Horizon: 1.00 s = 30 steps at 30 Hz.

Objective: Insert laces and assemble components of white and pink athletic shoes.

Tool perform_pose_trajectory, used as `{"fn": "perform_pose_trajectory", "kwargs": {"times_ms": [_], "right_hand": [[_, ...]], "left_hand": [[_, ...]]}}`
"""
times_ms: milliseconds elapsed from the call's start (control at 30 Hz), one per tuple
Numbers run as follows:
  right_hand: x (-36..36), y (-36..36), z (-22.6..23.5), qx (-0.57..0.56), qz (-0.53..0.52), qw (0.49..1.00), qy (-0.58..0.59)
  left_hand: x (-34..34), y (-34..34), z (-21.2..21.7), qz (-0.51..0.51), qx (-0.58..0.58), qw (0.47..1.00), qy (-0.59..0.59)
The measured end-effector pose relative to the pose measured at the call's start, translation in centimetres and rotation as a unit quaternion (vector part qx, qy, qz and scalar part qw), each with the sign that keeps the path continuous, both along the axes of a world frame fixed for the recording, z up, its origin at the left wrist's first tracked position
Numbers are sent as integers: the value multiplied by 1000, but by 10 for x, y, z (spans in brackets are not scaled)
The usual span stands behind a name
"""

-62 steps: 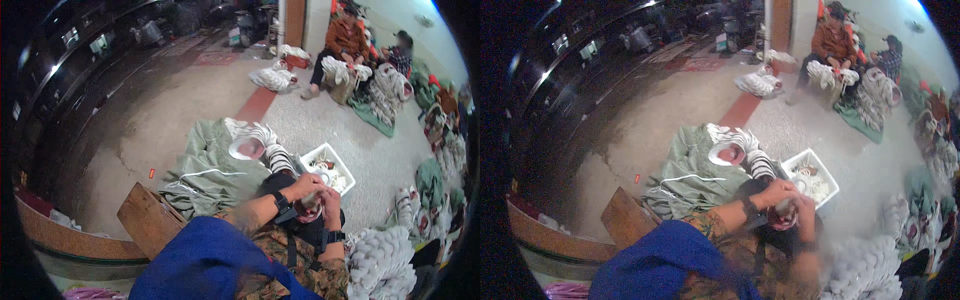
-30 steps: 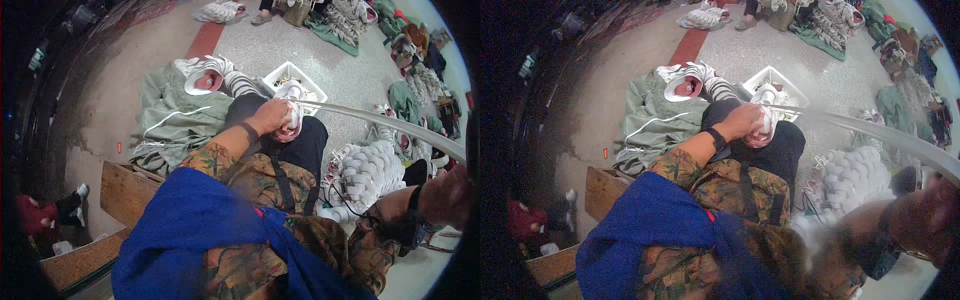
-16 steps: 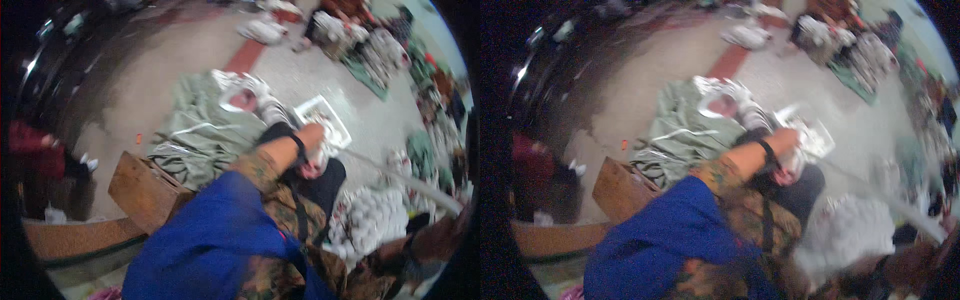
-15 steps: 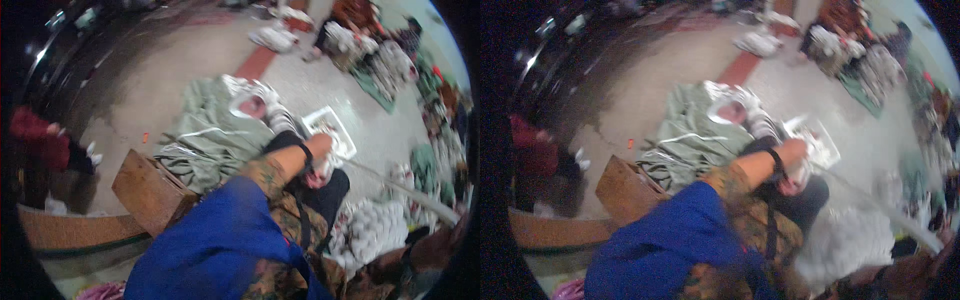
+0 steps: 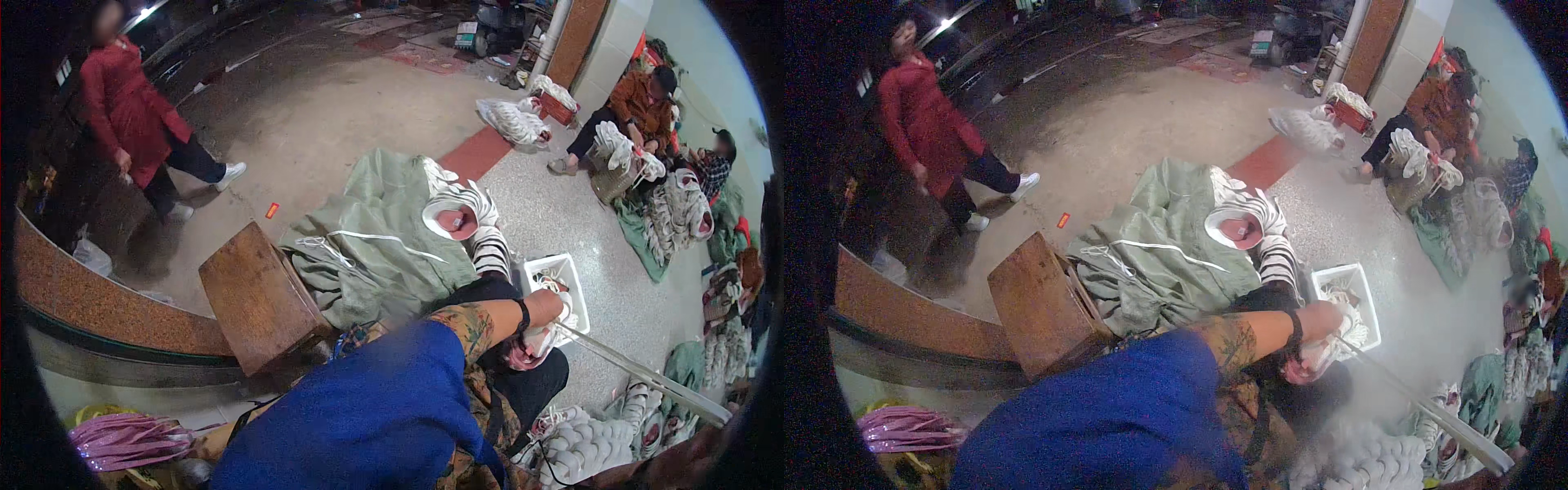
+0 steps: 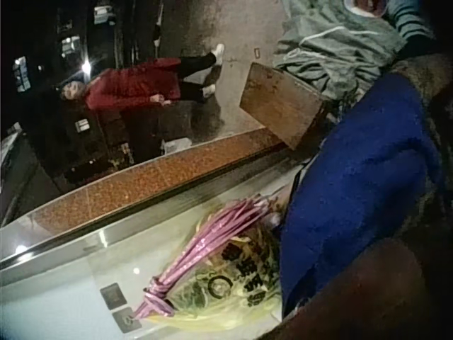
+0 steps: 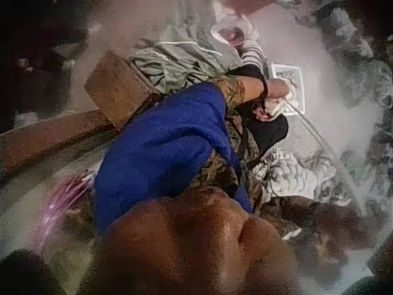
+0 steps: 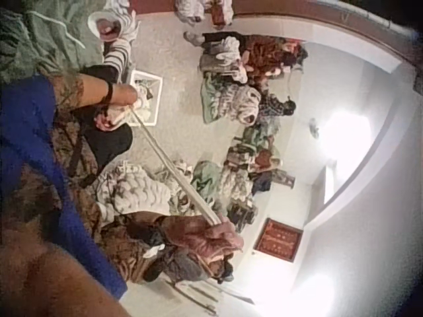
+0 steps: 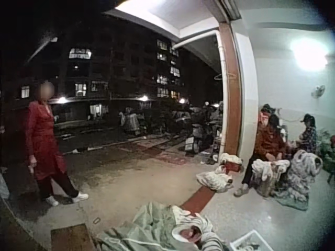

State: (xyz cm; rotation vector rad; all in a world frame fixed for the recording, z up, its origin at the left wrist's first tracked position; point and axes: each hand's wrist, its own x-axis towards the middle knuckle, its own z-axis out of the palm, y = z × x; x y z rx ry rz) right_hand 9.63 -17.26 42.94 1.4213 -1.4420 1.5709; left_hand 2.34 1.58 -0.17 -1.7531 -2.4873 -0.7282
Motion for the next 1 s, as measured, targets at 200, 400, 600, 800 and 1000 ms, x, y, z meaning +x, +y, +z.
{"fn": "perform_pose_trajectory", "kwargs": {"times_ms": [200,400,600,800,1000], "right_hand": [[-2,52,-5,128,-59,989,-53],[37,159,-41,211,-196,934,-213],[59,199,-93,228,-215,865,-392],[69,320,-306,173,-450,668,-568],[58,322,-442,115,-625,565,-526]], "left_hand": [[20,-4,19,-64,134,984,-100],[27,-20,16,-156,94,893,-412],[40,-39,-26,-192,23,924,-329],[58,-44,25,-229,-11,931,-283],[51,-46,8,-217,60,939,-259]]}}
